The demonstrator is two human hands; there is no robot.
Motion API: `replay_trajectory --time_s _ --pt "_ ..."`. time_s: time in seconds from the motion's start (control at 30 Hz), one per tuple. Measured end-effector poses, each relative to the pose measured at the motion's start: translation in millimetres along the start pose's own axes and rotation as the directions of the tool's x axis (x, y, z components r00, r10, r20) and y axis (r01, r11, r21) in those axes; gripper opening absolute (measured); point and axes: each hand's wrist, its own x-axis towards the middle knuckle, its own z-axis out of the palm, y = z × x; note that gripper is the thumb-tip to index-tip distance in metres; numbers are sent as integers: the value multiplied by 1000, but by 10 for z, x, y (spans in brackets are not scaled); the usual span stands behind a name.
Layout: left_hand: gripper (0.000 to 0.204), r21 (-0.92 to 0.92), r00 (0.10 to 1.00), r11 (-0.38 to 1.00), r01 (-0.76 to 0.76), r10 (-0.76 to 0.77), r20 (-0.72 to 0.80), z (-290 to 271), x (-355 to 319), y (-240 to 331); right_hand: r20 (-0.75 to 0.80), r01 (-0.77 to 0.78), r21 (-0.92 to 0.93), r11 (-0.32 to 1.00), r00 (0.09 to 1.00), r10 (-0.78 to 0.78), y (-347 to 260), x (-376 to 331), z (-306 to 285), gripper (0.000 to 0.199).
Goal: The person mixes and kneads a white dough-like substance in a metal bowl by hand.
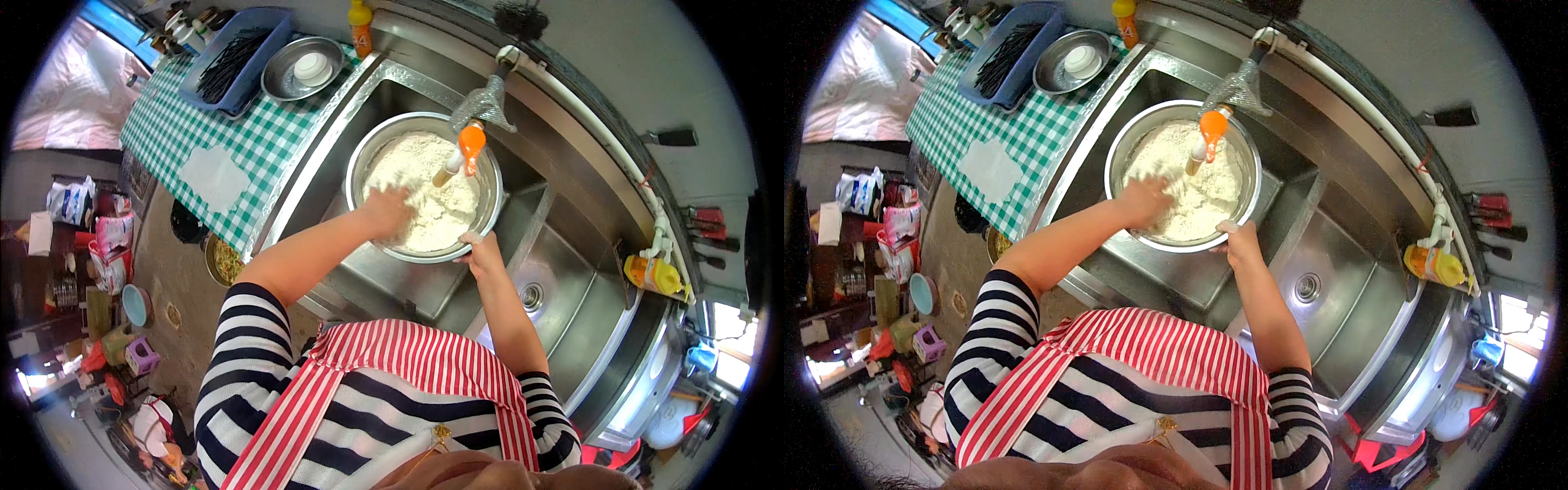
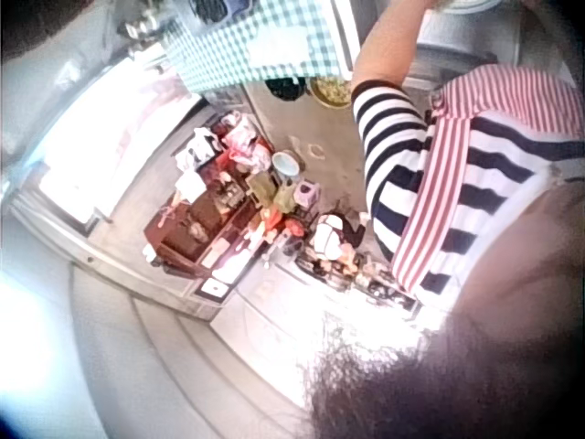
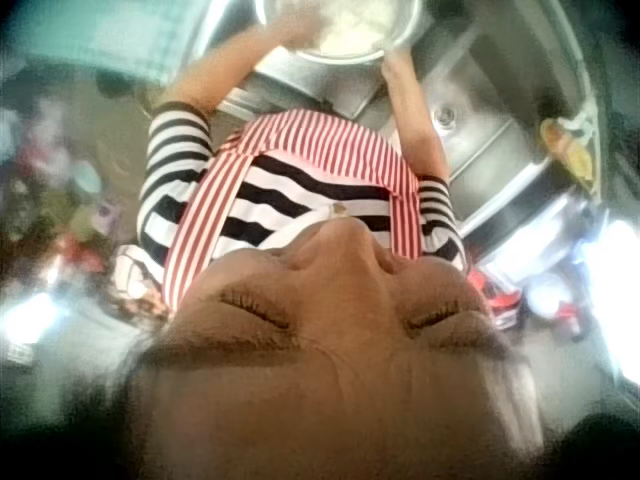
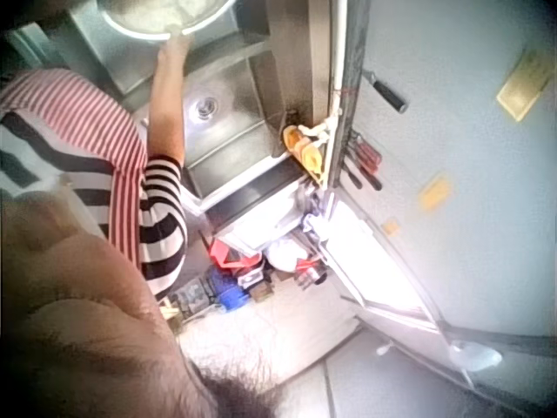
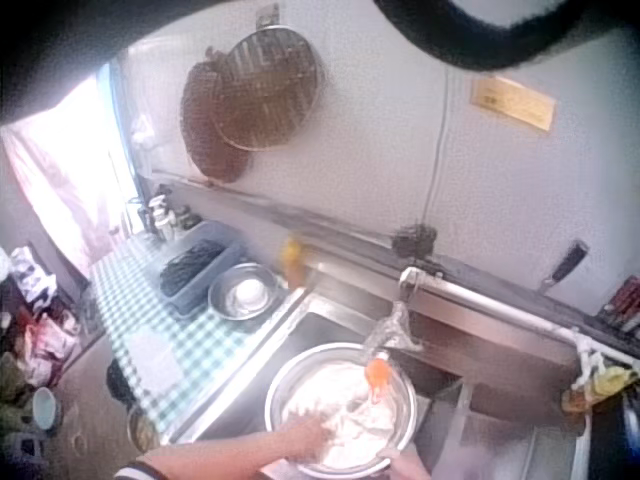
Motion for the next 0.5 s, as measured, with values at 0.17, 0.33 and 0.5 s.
replay_trajectory --time_s 0.17,0.33,0.5 --pt "43 -376 918 892 251 -343 -200 385 627 -267 -19 -62 55 997 998 63 59 -275 92 37" --pt "47 -274 987 953 129 -151 -60 175 758 597 -66 -66 104 992 995 73 176 -265 -25 26" --pt "48 -179 981 983 -31 64 181 -106 210 757 -68 -64 199 978 995 79 195 -303 -240 22"
